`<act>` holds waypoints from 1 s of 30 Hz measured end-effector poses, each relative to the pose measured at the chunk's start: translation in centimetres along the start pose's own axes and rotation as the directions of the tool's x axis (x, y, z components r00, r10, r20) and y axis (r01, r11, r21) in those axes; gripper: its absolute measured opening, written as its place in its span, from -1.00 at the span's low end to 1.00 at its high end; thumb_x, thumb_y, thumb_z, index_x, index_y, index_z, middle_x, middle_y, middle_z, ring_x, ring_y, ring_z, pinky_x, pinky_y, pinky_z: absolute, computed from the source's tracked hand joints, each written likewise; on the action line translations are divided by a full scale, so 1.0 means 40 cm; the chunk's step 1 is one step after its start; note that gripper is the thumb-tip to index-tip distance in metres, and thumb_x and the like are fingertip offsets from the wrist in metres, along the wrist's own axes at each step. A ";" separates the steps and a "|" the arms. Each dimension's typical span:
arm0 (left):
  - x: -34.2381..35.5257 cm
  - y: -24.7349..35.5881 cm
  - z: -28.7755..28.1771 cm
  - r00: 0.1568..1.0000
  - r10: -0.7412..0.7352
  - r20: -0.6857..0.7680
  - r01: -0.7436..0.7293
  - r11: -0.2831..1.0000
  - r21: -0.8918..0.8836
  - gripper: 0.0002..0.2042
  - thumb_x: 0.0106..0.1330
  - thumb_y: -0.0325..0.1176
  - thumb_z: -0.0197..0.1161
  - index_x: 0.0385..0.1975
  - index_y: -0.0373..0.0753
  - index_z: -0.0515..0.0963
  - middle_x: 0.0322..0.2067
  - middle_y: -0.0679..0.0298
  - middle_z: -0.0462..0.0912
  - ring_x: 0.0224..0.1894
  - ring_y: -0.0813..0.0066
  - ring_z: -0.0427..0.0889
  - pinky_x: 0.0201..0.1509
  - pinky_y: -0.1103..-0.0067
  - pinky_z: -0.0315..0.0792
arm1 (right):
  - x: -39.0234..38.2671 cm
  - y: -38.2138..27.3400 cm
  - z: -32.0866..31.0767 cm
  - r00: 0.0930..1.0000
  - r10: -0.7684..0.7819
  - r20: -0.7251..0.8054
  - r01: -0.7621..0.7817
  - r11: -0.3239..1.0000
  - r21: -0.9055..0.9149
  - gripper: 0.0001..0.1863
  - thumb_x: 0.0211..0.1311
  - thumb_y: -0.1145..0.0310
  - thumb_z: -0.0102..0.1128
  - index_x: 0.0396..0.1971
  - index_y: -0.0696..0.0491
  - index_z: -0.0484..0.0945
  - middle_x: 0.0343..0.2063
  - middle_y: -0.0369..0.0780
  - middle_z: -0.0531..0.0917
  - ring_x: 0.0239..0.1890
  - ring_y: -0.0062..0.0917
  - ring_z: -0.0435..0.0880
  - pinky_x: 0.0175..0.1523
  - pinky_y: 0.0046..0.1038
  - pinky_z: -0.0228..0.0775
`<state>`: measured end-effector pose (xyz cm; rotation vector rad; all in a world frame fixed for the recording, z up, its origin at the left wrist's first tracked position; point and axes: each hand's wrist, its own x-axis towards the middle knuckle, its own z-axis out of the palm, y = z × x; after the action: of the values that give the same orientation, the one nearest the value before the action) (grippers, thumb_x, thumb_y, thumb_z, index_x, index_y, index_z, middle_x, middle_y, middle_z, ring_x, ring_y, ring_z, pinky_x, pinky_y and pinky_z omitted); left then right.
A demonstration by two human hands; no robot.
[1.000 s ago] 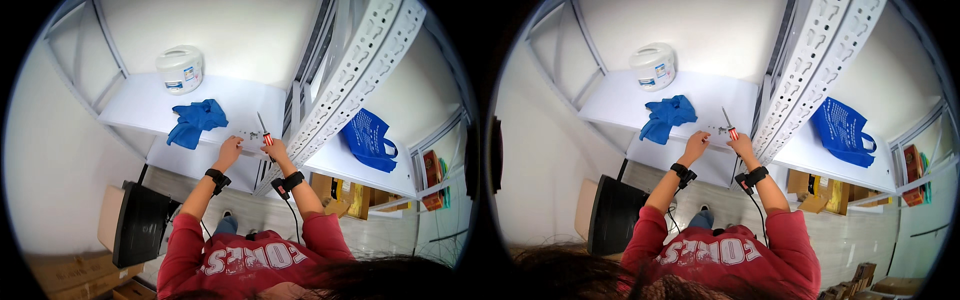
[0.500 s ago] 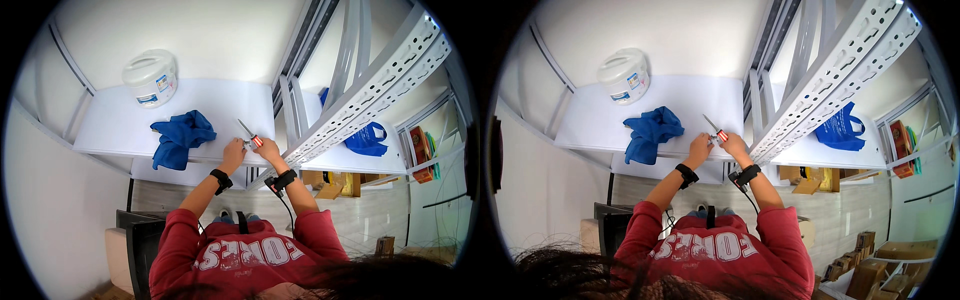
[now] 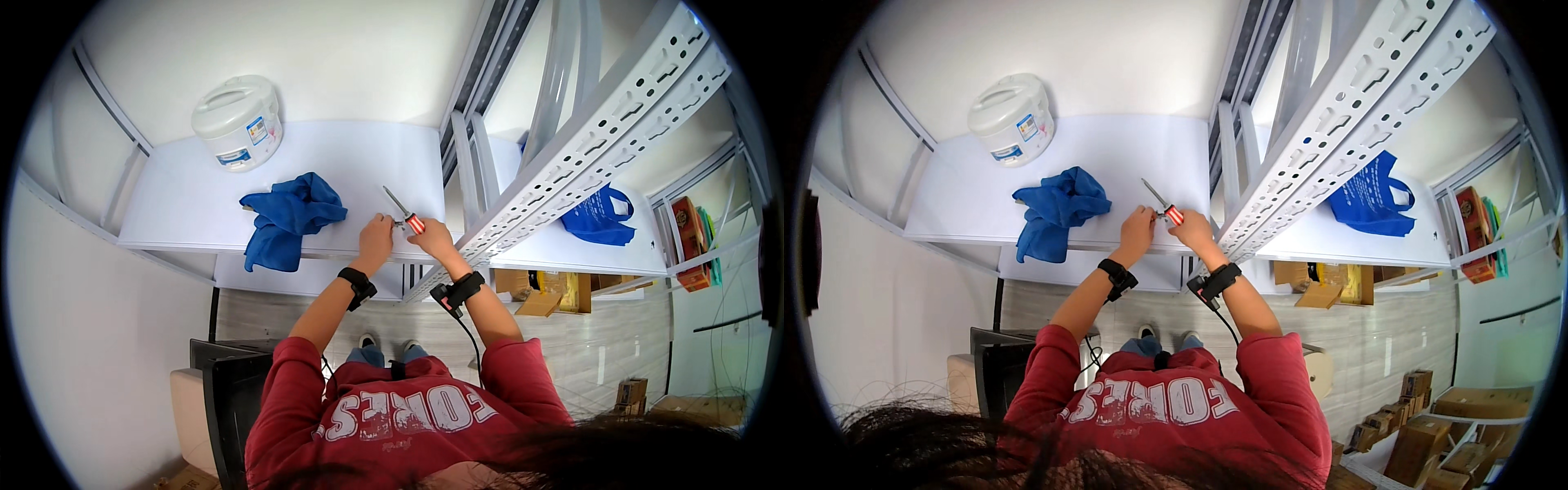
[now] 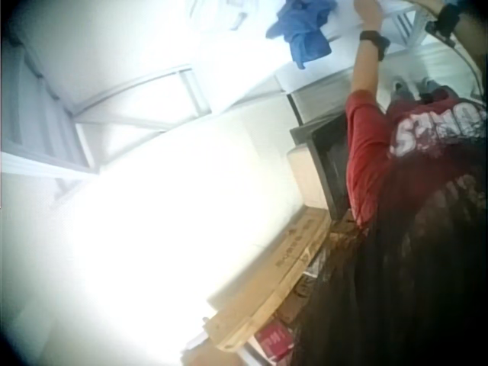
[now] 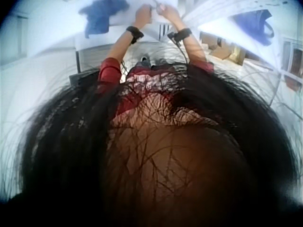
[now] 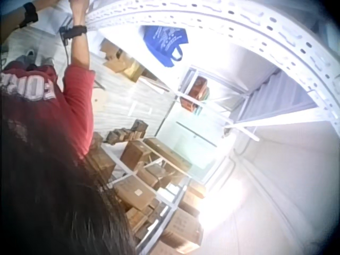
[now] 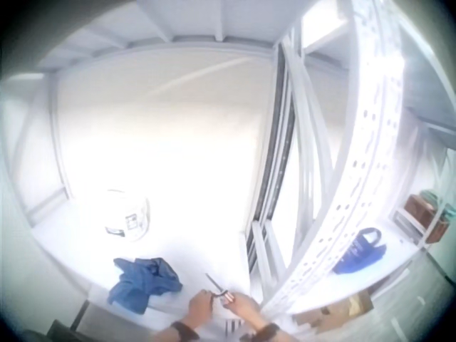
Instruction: The person uses a screwdriver to remove screws from the back panel of a black appliance and then removes the panel by hand.
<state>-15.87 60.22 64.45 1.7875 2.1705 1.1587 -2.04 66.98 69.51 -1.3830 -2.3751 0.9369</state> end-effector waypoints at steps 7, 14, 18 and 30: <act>0.001 0.005 -0.013 0.999 0.016 0.039 -0.016 1.000 -0.016 -0.90 -0.01 -0.55 0.08 -0.48 -0.26 0.37 -0.47 0.12 0.40 -0.42 0.09 0.45 -0.38 0.34 0.35 | -0.006 0.018 0.003 1.000 0.003 0.009 -0.003 1.000 0.015 -0.63 -0.29 0.23 0.29 -0.43 0.13 0.51 -0.57 -0.08 0.56 -0.44 -0.23 0.55 -0.30 -0.38 0.35; 0.000 0.010 -0.014 0.998 0.056 0.040 -0.054 0.998 -0.035 -0.89 0.01 -0.55 0.07 -0.45 -0.26 0.35 -0.46 0.11 0.41 -0.40 0.08 0.46 -0.37 0.33 0.37 | -0.015 0.016 -0.001 1.000 -0.007 -0.001 0.007 0.999 0.038 -0.65 -0.27 0.23 0.28 -0.46 0.14 0.51 -0.58 -0.06 0.56 -0.44 -0.22 0.55 -0.30 -0.37 0.35; -0.010 0.055 -0.031 0.997 0.073 0.006 -0.073 0.993 -0.090 -0.90 0.02 -0.54 0.07 -0.45 -0.26 0.35 -0.46 0.13 0.43 -0.40 0.07 0.46 -0.38 0.32 0.36 | -0.031 -0.011 -0.016 1.000 0.002 0.003 -0.002 1.000 0.024 -0.65 -0.24 0.19 0.28 -0.46 0.14 0.52 -0.57 -0.05 0.57 -0.43 -0.20 0.56 -0.29 -0.34 0.36; -0.303 0.172 -0.097 0.948 -0.130 -0.292 0.077 0.980 -0.184 -0.86 -0.03 -0.62 0.12 -0.45 -0.31 0.39 -0.51 0.10 0.47 -0.49 0.16 0.48 -0.43 0.46 0.37 | -0.197 -0.065 0.066 0.926 -0.355 0.124 0.346 0.934 0.088 -0.69 -0.21 0.17 0.18 -0.64 0.16 0.52 -0.63 0.00 0.53 -0.50 -0.10 0.52 -0.38 -0.25 0.36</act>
<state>-8.67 47.87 66.78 1.4890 2.2061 1.6296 -1.03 58.34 69.98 -0.8489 -2.5500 1.0215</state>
